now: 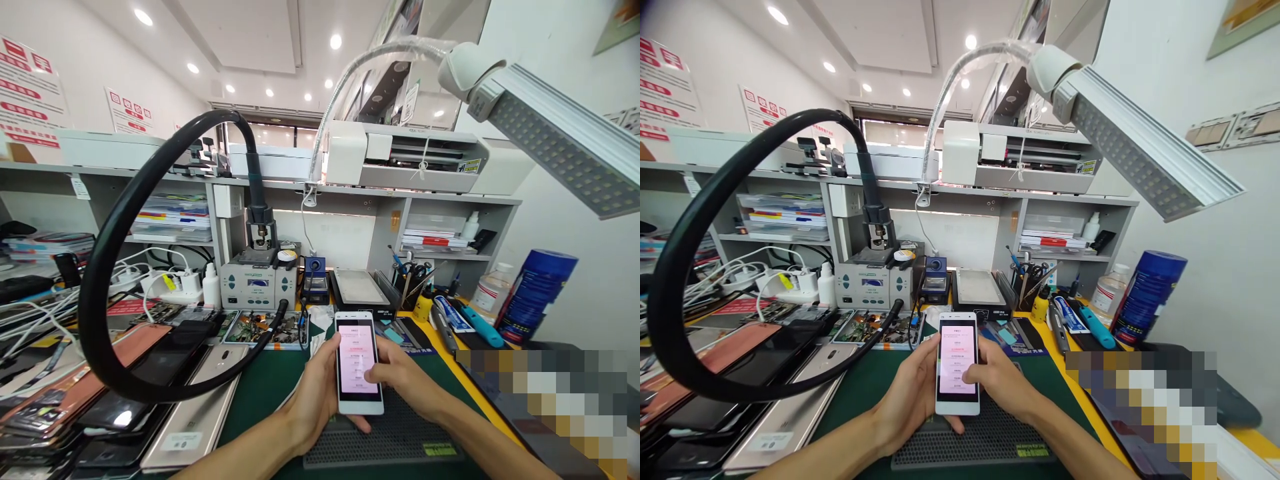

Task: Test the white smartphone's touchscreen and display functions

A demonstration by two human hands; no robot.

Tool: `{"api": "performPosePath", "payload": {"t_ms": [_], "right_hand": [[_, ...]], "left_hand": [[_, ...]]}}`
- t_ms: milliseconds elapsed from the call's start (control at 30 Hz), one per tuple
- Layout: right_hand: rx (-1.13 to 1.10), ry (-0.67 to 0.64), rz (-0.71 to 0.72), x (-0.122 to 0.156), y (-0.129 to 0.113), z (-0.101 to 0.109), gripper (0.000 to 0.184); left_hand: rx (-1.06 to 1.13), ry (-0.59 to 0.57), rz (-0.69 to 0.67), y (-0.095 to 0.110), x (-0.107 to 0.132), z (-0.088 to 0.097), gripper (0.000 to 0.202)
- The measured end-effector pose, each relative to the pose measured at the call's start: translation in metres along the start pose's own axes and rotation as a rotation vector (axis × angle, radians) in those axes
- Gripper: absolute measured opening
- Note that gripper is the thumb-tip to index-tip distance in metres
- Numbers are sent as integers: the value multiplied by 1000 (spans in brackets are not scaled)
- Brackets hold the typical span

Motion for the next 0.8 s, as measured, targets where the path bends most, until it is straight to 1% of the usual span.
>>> {"api": "performPosePath", "payload": {"t_ms": [67, 267, 400, 533, 800], "right_hand": [[-7, -1, 2, 0, -2, 0, 40], [-2, -29, -38, 4, -9, -4, 48], [-3, -7, -8, 2, -6, -2, 44], [-15, 12, -12, 1, 0, 0, 41], [-45, 16, -14, 0, -1, 1, 41]], "left_hand": [[-1, -1, -1, 0, 0, 0, 62], [-6, -7, -5, 0, -1, -1, 61], [-18, 0, -3, 0, 0, -1, 62], [-26, -7, -6, 2, 1, -3, 62], [-29, 2, -16, 1, 1, 0, 63]]}}
Point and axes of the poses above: each hand's wrist, its own x-axis away from the middle knuckle, its own z-axis out of the back of the hand, y = z × x, the point moved 7 cm from there along -x, towards the middle knuckle, and after that the axes turned 5 degrees about -z, right-handed, at the moved point
